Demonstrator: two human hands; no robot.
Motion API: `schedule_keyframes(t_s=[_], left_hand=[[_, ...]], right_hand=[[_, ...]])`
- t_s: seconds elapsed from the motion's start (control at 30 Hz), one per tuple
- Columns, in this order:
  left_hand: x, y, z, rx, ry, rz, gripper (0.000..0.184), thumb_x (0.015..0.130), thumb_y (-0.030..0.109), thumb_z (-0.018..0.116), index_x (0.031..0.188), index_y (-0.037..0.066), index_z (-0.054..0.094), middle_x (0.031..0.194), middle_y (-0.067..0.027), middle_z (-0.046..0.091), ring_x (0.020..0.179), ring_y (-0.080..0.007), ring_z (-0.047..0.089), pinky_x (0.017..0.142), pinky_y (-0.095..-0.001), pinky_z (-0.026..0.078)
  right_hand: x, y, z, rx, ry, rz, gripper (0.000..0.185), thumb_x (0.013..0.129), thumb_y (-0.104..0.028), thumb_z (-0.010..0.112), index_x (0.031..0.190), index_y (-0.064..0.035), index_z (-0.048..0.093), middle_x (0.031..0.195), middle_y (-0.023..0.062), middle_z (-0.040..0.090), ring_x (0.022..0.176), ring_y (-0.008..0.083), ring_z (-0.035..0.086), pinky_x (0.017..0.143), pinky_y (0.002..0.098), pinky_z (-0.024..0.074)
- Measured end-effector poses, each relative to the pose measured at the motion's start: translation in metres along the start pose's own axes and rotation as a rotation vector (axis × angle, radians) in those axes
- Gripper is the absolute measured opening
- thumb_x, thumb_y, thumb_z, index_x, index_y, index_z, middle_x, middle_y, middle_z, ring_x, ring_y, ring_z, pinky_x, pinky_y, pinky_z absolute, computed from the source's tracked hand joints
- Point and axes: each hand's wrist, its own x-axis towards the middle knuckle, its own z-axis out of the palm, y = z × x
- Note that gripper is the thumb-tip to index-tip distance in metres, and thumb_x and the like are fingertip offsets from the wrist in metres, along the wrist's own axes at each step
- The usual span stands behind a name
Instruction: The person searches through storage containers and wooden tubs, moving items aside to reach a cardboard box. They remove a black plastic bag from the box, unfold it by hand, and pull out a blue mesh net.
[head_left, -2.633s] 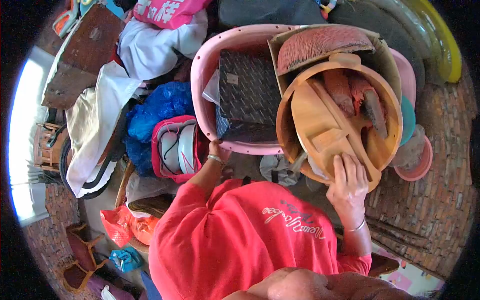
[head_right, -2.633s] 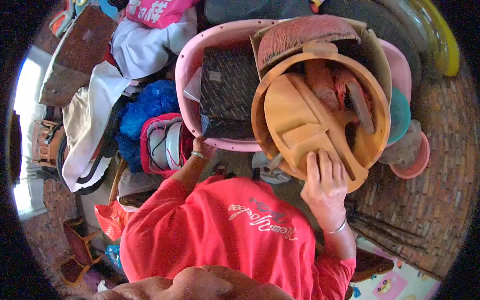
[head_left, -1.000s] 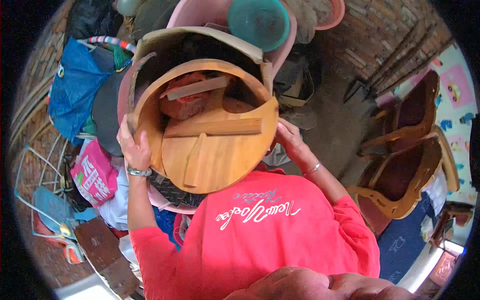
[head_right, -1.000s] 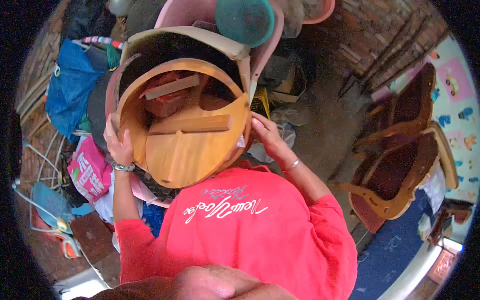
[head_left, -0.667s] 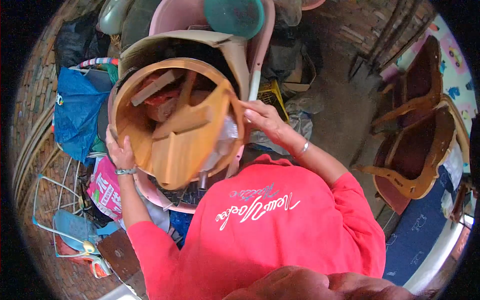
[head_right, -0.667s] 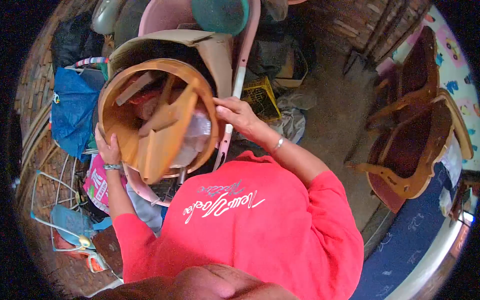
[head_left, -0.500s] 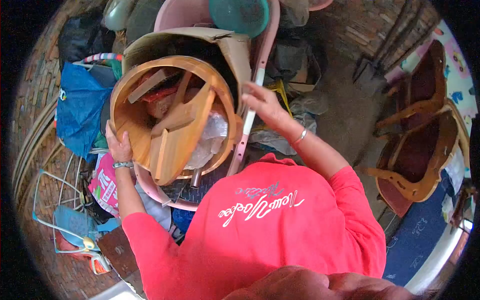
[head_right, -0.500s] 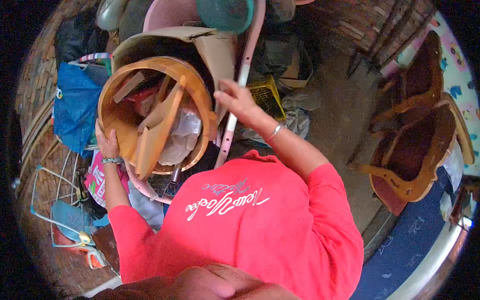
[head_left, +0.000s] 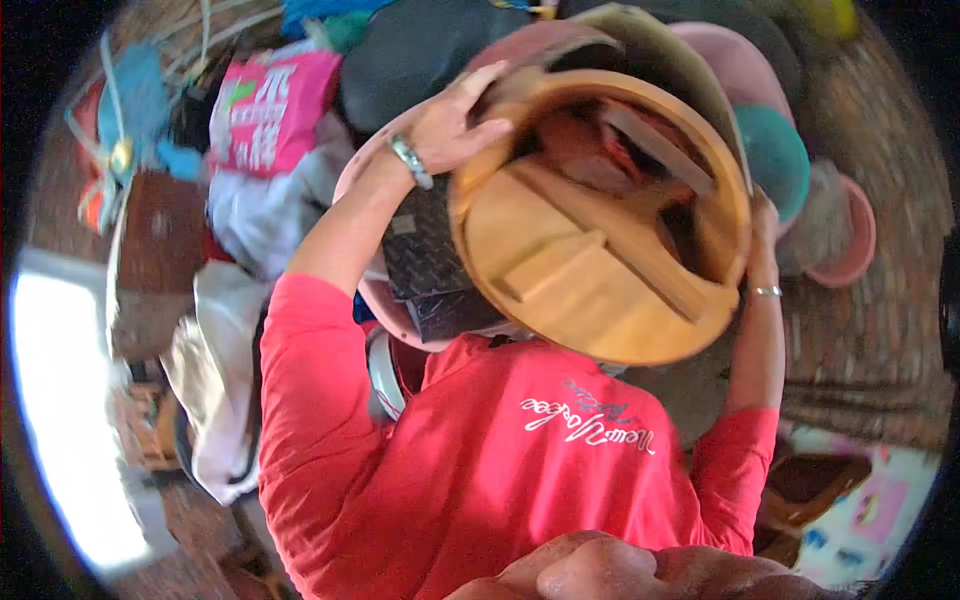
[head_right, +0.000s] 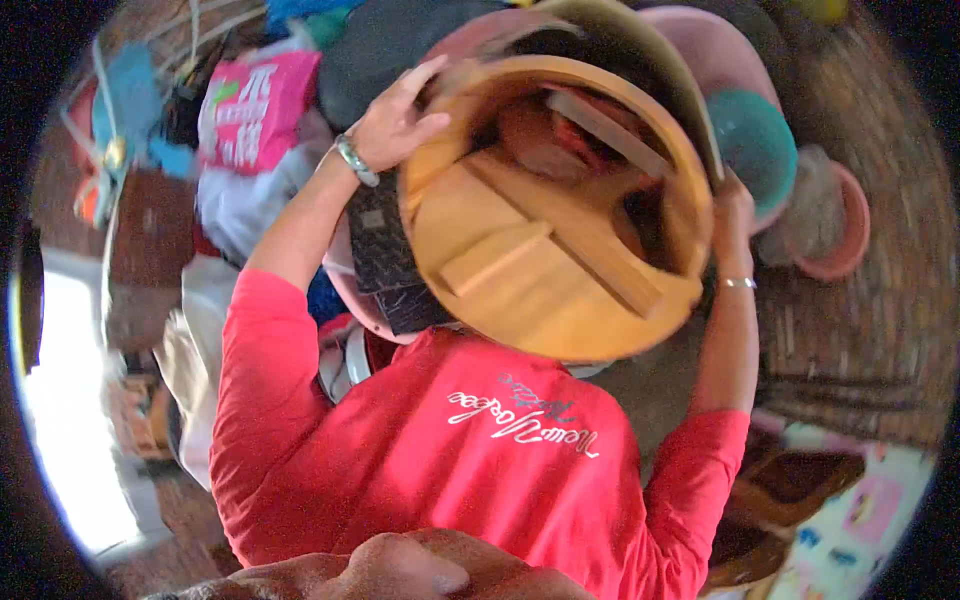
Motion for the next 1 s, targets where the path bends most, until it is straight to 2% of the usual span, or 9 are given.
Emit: schedule_keyframes(t_s=[0.17,0.27,0.37,0.5,0.73,0.83,0.9,0.93,1.0], left_hand=[[-0.077,-0.036,0.013,-0.143,0.442,-0.311,0.048,0.081,0.019,0.058,0.122,-0.004,0.047,0.113,-0.0233,0.056,0.108,-0.037,0.053,0.093,-0.0379,0.042],[-0.128,-0.041,0.044,-0.147,0.307,-0.59,0.053,0.079,0.018,0.059,0.125,-0.004,0.044,0.117,-0.0249,0.054,0.112,-0.0355,0.051,0.095,-0.0375,0.041],[-0.138,-0.031,0.082,-0.693,0.256,-0.851,0.065,0.081,0.006,0.062,0.137,0.0,0.029,0.131,-0.0202,0.044,0.121,-0.0265,0.044,0.1,-0.0349,0.037],[-0.114,-0.021,0.085,-1.171,0.345,-0.78,0.065,0.083,0.004,0.059,0.138,-0.001,0.024,0.132,-0.0205,0.043,0.123,-0.028,0.041,0.101,-0.035,0.036],[-0.152,-0.091,0.177,-0.492,0.32,-0.831,0.075,0.078,0.01,0.064,0.139,-0.002,0.023,0.123,-0.0192,0.051,0.113,-0.0265,0.05,0.092,-0.0375,0.043],[-0.15,-0.107,0.18,-1.078,0.431,-1.465,0.042,0.076,0.013,0.064,0.113,-0.001,0.049,0.091,-0.0133,0.063,0.084,-0.029,0.06,0.069,-0.0377,0.047],[-0.149,-0.103,0.159,0.246,-0.168,-0.661,0.039,0.074,0.011,0.064,0.112,0.005,0.055,0.101,-0.0116,0.062,0.097,-0.026,0.058,0.076,-0.0327,0.05],[-0.14,-0.113,0.167,-0.019,-0.155,-0.887,0.031,0.082,0.021,0.059,0.11,0.008,0.058,0.103,-0.0036,0.062,0.098,-0.0242,0.057,0.082,-0.0377,0.047],[-0.155,-0.184,0.23,-1.65,0.434,-1.175,0.033,0.089,0.031,0.045,0.112,0.011,0.058,0.109,-0.0039,0.061,0.1,-0.0241,0.057,0.087,-0.0446,0.044]], right_hand=[[0.01,0.001,-0.019,0.383,-0.084,0.334,0.033,0.08,-0.028,0.061,0.099,-0.0021,0.065,0.093,0.0235,0.064,0.087,0.0356,0.062,0.074,0.0405,0.0473],[0.008,-0.003,-0.026,0.261,-0.123,0.345,0.033,0.08,-0.029,0.061,0.097,-0.0015,0.065,0.092,0.024,0.063,0.087,0.0361,0.062,0.074,0.041,0.0473],[0.009,-0.015,-0.03,0.149,-0.147,0.327,0.033,0.079,-0.03,0.061,0.094,-0.0009,0.065,0.09,0.0244,0.063,0.086,0.0366,0.062,0.074,0.0414,0.0474],[0.013,-0.027,-0.034,-0.002,-0.168,0.297,0.034,0.079,-0.031,0.062,0.091,0.0,0.066,0.088,0.025,0.063,0.086,0.0372,0.062,0.074,0.0419,0.0475],[0.025,-0.049,-0.027,-0.22,-0.198,0.233,0.036,0.078,-0.033,0.062,0.085,0.0014,0.066,0.085,0.0261,0.063,0.085,0.0384,0.062,0.074,0.0429,0.0477],[0.038,-0.061,-0.018,-0.365,-0.225,0.167,0.037,0.078,-0.034,0.062,0.082,0.0021,0.066,0.084,0.0266,0.062,0.084,0.0389,0.062,0.074,0.0433,0.0478],[0.052,-0.071,-0.009,-0.506,-0.247,0.096,0.038,0.078,-0.035,0.062,0.08,0.0025,0.066,0.083,0.0269,0.062,0.084,0.0392,0.062,0.074,0.0436,0.0478],[0.057,-0.08,-0.007,-0.595,-0.254,0.07,0.038,0.078,-0.035,0.063,0.08,0.0027,0.066,0.082,0.027,0.062,0.084,0.0394,0.062,0.074,0.0437,0.0478],[0.063,-0.095,0.001,-0.749,-0.275,0.067,0.039,0.077,-0.036,0.063,0.078,0.0031,0.066,0.081,0.0273,0.062,0.084,0.0397,0.062,0.074,0.044,0.0479]])
